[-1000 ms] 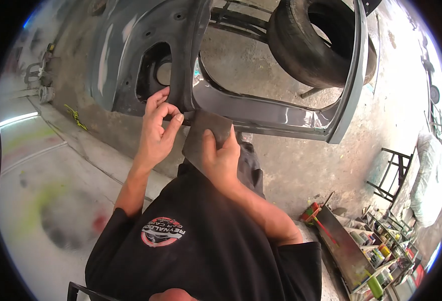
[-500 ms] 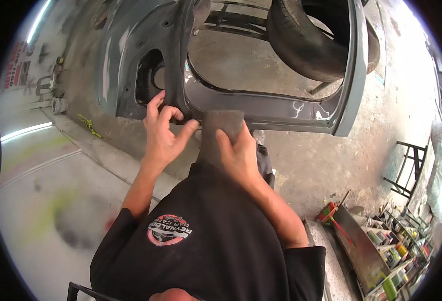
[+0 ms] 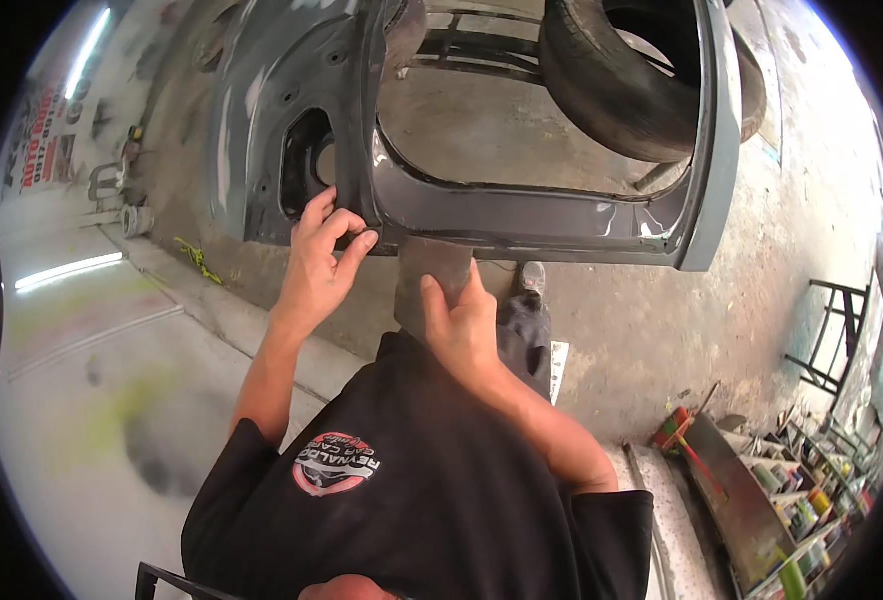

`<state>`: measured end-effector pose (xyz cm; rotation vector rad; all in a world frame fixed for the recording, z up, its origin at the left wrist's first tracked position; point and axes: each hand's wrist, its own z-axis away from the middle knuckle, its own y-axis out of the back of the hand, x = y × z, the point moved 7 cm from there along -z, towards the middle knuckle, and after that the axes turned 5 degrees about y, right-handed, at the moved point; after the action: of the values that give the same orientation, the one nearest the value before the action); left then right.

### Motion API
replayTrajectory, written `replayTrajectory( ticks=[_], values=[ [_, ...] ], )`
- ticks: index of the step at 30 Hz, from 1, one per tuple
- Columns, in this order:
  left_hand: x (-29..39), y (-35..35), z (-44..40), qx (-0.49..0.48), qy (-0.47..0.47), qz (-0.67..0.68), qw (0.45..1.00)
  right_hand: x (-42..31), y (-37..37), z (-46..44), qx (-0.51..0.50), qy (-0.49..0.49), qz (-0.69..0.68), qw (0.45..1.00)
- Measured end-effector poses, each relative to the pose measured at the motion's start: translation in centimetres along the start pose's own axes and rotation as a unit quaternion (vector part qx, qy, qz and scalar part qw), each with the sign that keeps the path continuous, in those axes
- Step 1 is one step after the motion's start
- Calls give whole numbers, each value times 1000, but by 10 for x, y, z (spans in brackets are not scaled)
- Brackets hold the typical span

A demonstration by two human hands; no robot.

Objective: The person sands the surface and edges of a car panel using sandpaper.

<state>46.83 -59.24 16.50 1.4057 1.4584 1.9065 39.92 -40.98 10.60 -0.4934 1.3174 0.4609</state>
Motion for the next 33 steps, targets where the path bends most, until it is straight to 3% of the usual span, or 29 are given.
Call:
replayTrajectory(
  ticks=[2, 5, 7, 10, 13, 17, 20, 21, 28, 29, 33],
  values=[
    [-15, -1, -7, -47, 17, 104, 993, -1, -9, 3, 18, -6, -6, 1000],
    [-18, 0, -8, -37, 22, 150, 988, -3, -21, 9, 61, 3, 4, 998],
    [-19, 2, -8, -35, 3, 135, 990, -4, -28, 11, 76, -22, -5, 997],
    [-26, -1, -9, -42, 0, 144, 989, -15, -41, 0, 113, 72, 36, 990],
    [-28, -2, -11, -40, -13, 152, 988, -9, -39, 3, 105, -9, 2, 994],
    [-19, 4, -16, -18, -46, 152, 987, 0, -16, 23, 175, 30, -49, 983],
    [-18, 3, -17, -42, -15, 180, 983, 13, -25, 28, 159, 3, -48, 986],
    [-18, 3, -17, -40, -23, 179, 983, 9, -33, 21, 128, 5, 31, 991],
    [-17, 7, -18, -12, -56, 166, 984, 2, -26, 29, 189, 9, -46, 981],
    [-15, 8, -17, -15, -60, 168, 984, 9, -31, 27, 153, -22, 14, 988],
    [-18, 5, -18, -23, -53, 184, 981, 2, -31, 23, 161, -23, -2, 987]
  ],
)
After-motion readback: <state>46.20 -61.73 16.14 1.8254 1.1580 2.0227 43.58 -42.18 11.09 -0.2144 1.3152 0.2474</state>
